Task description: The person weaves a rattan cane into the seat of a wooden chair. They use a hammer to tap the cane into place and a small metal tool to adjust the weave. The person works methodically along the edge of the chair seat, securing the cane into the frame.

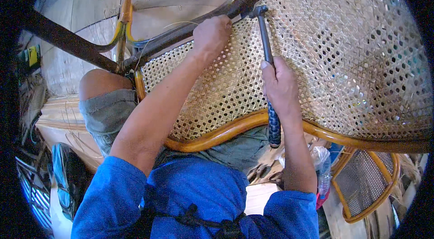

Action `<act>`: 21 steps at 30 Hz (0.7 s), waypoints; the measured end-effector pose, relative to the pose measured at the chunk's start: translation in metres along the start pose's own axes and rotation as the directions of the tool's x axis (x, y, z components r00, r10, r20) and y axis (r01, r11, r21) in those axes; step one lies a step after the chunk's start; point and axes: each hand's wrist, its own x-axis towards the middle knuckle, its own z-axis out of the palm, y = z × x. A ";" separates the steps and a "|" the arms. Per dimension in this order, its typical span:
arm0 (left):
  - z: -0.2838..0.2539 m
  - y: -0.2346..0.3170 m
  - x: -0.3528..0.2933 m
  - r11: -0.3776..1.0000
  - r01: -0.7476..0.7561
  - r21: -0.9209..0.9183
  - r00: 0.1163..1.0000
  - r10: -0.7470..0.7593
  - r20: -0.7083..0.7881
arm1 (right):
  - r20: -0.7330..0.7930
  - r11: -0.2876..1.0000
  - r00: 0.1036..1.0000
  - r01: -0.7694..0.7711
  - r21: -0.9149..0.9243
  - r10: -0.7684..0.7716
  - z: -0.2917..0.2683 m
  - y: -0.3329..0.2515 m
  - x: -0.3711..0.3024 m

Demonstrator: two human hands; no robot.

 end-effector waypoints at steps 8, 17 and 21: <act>0.004 -0.012 0.000 0.995 -0.022 -0.096 1.000 0.021 -0.011 | -0.004 0.999 0.999 0.047 -0.027 -0.047 -0.001 -0.001 -0.001; 0.008 -0.006 -0.003 0.998 -0.023 -0.060 0.997 0.019 -0.071 | -0.011 0.998 0.998 0.061 -0.013 -0.061 -0.001 0.002 -0.002; 0.011 -0.007 -0.002 0.999 -0.016 -0.038 0.994 0.011 -0.111 | -0.004 0.997 0.998 0.068 -0.030 -0.068 -0.001 0.001 -0.002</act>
